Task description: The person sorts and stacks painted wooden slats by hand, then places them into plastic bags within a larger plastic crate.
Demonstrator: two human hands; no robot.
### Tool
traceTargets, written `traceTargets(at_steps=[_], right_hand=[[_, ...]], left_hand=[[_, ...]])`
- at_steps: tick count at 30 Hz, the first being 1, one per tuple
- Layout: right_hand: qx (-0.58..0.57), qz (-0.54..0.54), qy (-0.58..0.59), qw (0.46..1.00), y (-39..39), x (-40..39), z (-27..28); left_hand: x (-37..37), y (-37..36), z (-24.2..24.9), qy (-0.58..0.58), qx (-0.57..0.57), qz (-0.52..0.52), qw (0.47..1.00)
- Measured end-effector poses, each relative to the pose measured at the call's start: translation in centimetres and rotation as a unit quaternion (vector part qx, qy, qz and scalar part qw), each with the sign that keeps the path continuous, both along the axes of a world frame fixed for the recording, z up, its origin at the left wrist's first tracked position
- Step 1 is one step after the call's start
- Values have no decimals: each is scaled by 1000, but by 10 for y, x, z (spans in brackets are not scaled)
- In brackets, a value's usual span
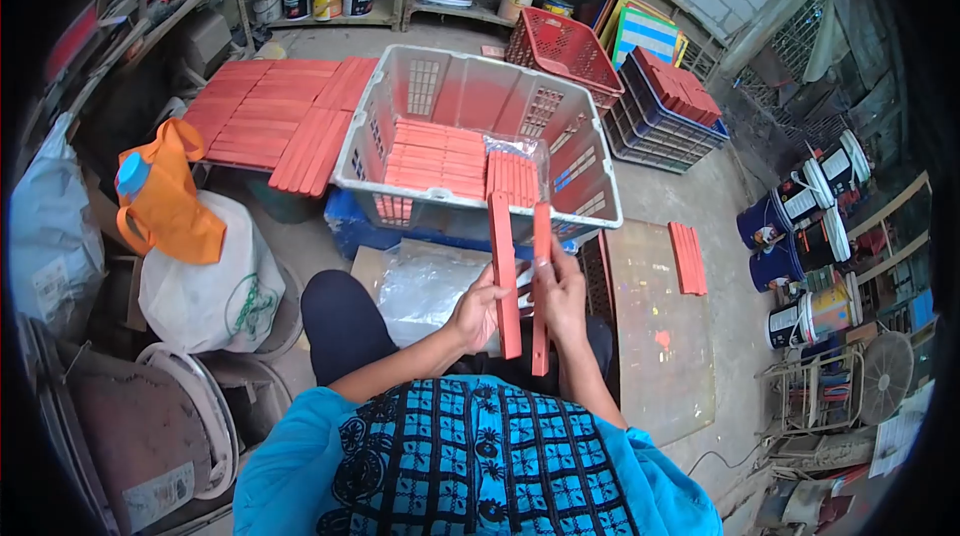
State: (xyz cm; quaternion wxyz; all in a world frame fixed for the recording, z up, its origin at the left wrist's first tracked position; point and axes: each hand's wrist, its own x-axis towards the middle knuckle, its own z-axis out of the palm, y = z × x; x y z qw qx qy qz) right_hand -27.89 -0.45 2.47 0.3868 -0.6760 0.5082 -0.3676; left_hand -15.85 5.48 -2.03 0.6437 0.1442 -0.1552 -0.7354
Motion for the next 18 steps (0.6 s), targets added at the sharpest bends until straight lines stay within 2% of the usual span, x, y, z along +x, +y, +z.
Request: traceTargets(at_steps=[2,3,5,6,8,10,13,18], right_hand=[[81,-13,-108,991,14,11,25],[59,-17,-110,992,18,16,32],[-106,5,14,994,20,25,24],[-188,15,76,979,21,29,19],[-169,12,92,981,27,39,14],[-132,6,72,989,23,39,4],[-100,-8,0,995,16,38,-7],[-133,-1,3,991,24,35,7]], left_hand=[[6,3,-4,-11,-15,24,1000],[9,5,-1,-18,-18,31,999],[7,11,6,-33,-2,34,999],[4,15,15,-43,16,32,998],[-7,17,18,-81,1,82,993],[-4,17,13,-71,-10,67,995],[-4,22,9,-160,-29,49,985],[-6,17,2,-172,-14,46,984]])
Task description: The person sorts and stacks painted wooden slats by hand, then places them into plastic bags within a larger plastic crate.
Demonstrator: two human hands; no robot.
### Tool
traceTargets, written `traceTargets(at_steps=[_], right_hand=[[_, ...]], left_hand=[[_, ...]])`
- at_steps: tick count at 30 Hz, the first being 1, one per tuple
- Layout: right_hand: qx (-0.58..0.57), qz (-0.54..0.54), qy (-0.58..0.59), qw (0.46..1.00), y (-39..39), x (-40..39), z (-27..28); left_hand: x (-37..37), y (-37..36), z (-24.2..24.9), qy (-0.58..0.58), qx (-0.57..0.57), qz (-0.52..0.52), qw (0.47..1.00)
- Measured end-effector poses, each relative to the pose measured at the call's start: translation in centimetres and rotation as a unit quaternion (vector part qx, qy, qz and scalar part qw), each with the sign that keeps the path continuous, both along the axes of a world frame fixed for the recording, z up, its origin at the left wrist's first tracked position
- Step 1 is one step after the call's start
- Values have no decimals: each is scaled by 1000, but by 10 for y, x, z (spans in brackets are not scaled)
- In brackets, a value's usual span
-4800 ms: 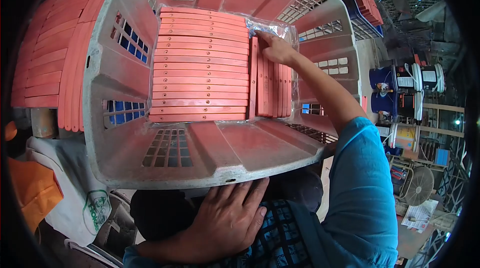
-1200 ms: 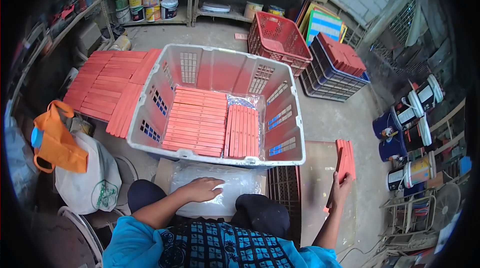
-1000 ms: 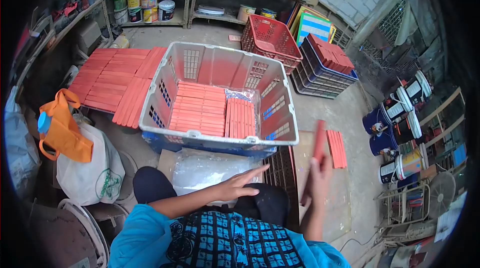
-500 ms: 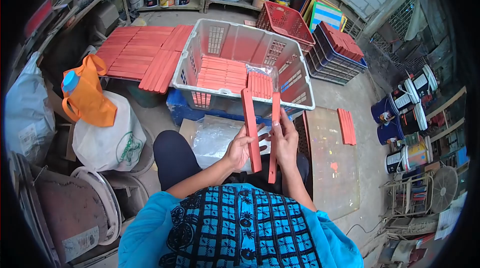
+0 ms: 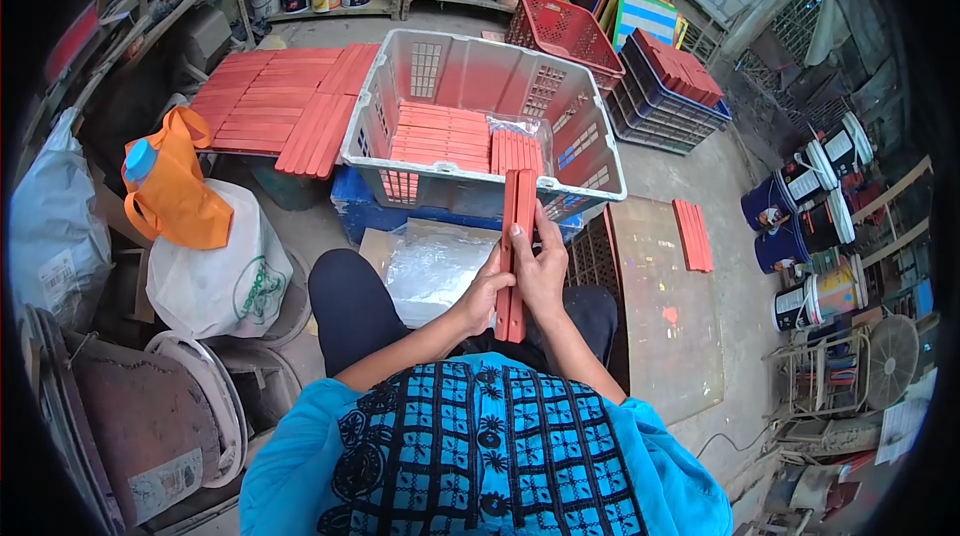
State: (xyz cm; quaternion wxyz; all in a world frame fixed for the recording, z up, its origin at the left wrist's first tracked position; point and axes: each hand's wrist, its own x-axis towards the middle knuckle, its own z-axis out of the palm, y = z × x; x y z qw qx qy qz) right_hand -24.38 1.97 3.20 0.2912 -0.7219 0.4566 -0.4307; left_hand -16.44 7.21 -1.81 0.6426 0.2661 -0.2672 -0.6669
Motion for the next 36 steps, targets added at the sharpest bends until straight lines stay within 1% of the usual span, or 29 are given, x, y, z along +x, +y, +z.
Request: traceTargets(at_steps=[2,3,4,5,6,8,9,10,11,12,14,15,16,17,18,19,20,21,22,23,25,28,30,31,34,36], right_hand=[[26,9,28,999,4,-3,7],[-23,12,58,998,0,-6,1],[-62,-9,54,997,-1,-9,-3],[-103,-30,49,993,-2,-11,-6],[-145,-51,45,987,-3,-13,-5],[-31,0,20,999,0,-19,5],[32,17,17,999,3,-21,11],[95,32,13,995,5,-22,17],[88,38,-25,995,9,-18,20],[40,20,9,999,6,-19,19],[-55,-18,80,995,-3,-20,13],[-39,-25,90,995,-12,-21,15],[20,-4,51,999,-19,-21,22],[78,17,11,997,-24,-20,37],[137,39,-28,989,-31,-18,50],[111,56,-100,987,-39,-15,62],[13,82,-92,992,-65,-18,56],[-58,77,-78,992,-88,-20,63],[-2,88,-135,987,-93,-12,95],[-61,68,-93,991,-114,-8,112],[-136,33,-20,990,-168,-2,121],[-157,-3,120,980,-251,20,99],[-64,46,139,987,-301,33,66],[-119,42,172,977,-326,39,42],[-86,46,221,970,-367,60,0],[-106,33,261,959,-391,70,-23]], left_hand=[[3,0,0,-11,11,-7,1000],[7,1,3,-23,21,-20,999],[10,2,4,-36,30,-34,998],[10,1,3,-20,38,-12,999],[12,0,3,-122,35,2,992],[17,-1,6,-319,26,30,947],[13,2,16,-403,24,74,912],[11,2,15,-447,-5,100,889],[8,1,12,-488,-34,127,863],[8,1,15,-527,-64,153,834],[8,-1,25,-561,-71,142,813],[9,-3,34,-579,-65,127,803],[10,-6,41,-596,-58,112,793],[12,-12,43,-588,-84,109,797],[17,-18,49,-585,-125,133,790],[22,-24,57,-581,-166,156,782],[28,-32,60,-575,-207,179,771],[37,-39,58,-580,-230,201,755],[46,-43,54,-558,-188,188,786],[56,-46,52,-527,-186,201,805],[77,-51,49,-469,-169,218,839],[104,-56,24,-432,-99,121,888],[115,-54,15,-474,-78,72,874],[118,-53,15,-493,-65,48,866],[129,-57,36,-472,-65,1,879],[138,-63,37,-489,-37,-10,872]])
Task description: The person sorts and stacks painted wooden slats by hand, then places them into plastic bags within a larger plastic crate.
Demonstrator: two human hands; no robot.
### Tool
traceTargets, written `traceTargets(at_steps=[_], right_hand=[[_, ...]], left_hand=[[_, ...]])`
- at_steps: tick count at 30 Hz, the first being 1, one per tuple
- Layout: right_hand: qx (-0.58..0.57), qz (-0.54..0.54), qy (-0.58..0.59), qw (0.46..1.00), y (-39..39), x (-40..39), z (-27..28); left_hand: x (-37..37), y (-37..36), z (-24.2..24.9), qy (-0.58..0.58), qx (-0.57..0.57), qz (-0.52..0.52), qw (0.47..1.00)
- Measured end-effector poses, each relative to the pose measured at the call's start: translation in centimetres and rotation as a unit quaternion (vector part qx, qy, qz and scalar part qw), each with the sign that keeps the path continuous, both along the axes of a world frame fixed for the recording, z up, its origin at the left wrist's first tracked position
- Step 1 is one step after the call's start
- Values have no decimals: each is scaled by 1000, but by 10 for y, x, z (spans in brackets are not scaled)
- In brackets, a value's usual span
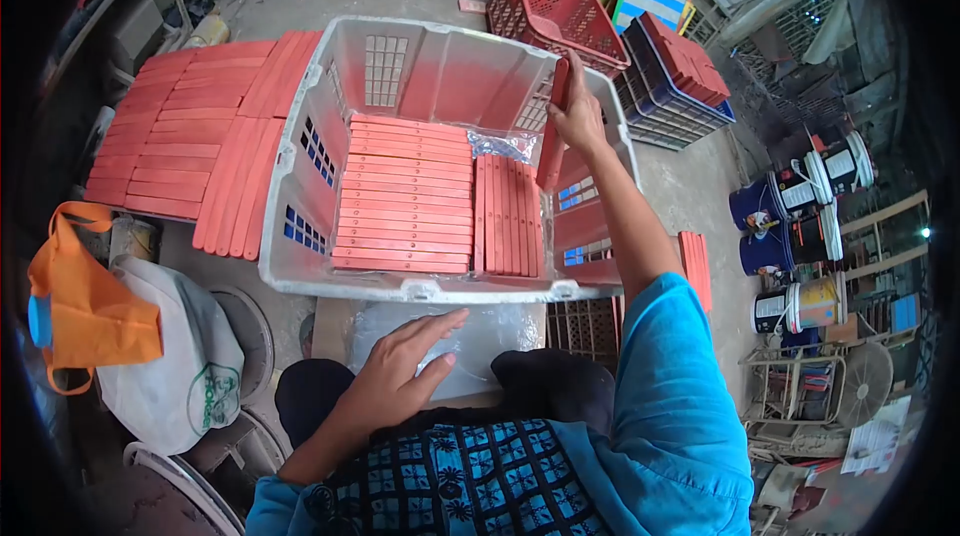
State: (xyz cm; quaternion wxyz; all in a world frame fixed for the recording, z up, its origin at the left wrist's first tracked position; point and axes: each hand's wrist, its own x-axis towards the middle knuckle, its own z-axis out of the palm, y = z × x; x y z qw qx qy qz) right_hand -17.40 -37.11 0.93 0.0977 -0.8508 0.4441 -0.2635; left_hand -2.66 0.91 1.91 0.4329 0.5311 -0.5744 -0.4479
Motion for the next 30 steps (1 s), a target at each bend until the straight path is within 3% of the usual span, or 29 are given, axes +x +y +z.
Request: traceTargets(at_steps=[5,8,12,16,18,21,24,30], right_hand=[[-1,10,99,995,-46,13,-31],[-9,34,77,996,-55,13,-39],[122,78,28,989,-6,23,7],[198,205,-103,953,71,43,62],[111,304,-188,927,99,56,86],[219,372,-169,886,141,60,140],[97,375,-201,900,167,77,121],[84,406,-238,878,186,93,114]], left_hand=[[10,-14,-3,-10,62,-36,997],[8,-19,-7,-24,61,-54,996],[11,-21,-10,-39,76,-71,994],[17,-23,-4,41,139,-110,983],[20,-23,-2,75,155,-143,975],[15,-21,-3,242,85,-85,963],[-6,-14,-6,409,28,36,911],[-4,-4,0,195,6,115,974]])
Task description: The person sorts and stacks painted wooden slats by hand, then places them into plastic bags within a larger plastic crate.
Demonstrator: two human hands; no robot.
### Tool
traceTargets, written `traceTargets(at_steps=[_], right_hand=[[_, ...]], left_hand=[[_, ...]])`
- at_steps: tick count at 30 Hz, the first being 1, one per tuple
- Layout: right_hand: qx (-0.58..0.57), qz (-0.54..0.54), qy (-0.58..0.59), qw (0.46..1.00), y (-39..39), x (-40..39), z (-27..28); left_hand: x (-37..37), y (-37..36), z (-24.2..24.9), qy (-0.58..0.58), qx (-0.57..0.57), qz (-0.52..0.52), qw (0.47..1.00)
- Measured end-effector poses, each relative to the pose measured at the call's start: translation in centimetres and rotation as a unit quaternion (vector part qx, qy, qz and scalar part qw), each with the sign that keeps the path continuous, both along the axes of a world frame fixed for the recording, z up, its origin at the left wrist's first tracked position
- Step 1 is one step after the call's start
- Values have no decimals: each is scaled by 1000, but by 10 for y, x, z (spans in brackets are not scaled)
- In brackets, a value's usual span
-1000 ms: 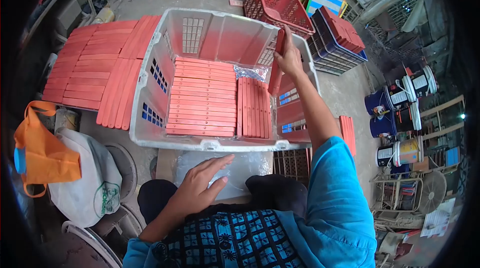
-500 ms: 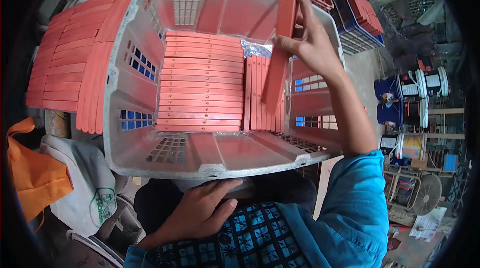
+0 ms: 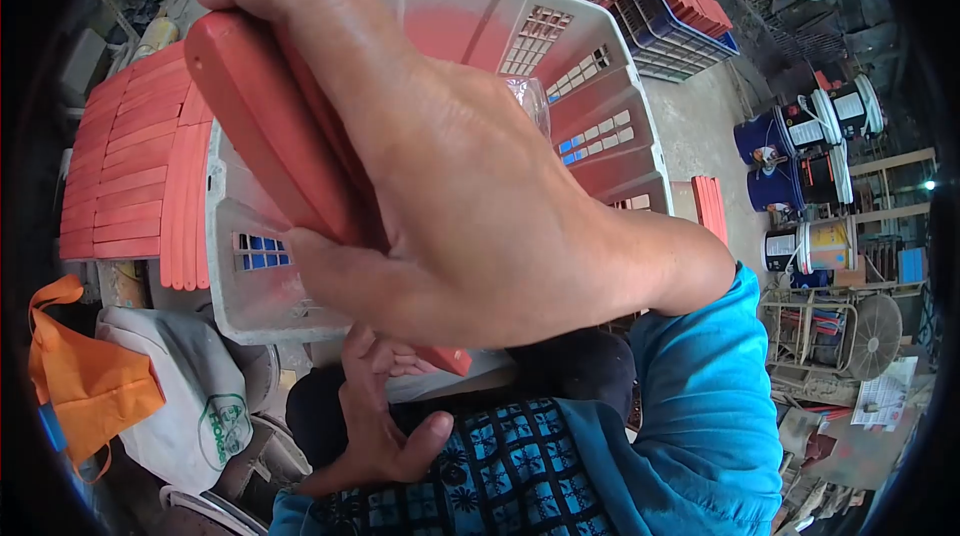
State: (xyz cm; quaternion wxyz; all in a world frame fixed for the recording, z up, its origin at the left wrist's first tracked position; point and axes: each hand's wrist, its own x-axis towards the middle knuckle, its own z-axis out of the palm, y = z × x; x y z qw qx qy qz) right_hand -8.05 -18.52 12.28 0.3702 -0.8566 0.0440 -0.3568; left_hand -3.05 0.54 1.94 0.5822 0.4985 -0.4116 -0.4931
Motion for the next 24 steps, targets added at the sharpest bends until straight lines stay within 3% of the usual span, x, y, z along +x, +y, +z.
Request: traceTargets(at_steps=[5,9,11,13,17,19,21,24], right_hand=[[-67,-15,62,996,24,9,17],[-148,47,164,974,44,21,47],[-135,36,91,986,55,33,33],[-87,63,78,991,56,37,17],[142,153,213,955,34,35,10],[160,131,193,959,19,23,3],[48,31,130,990,-2,4,-3],[-46,-141,174,974,-61,-28,-8]], left_hand=[[12,7,-3,-172,-114,6,978],[11,16,-4,-166,-126,22,978],[8,22,-6,-130,-110,45,984],[5,28,-10,-78,-78,85,990],[-2,25,-10,74,-14,212,974],[-11,5,13,147,-65,281,946],[0,6,6,108,-95,280,949],[10,20,0,99,-82,251,959]])
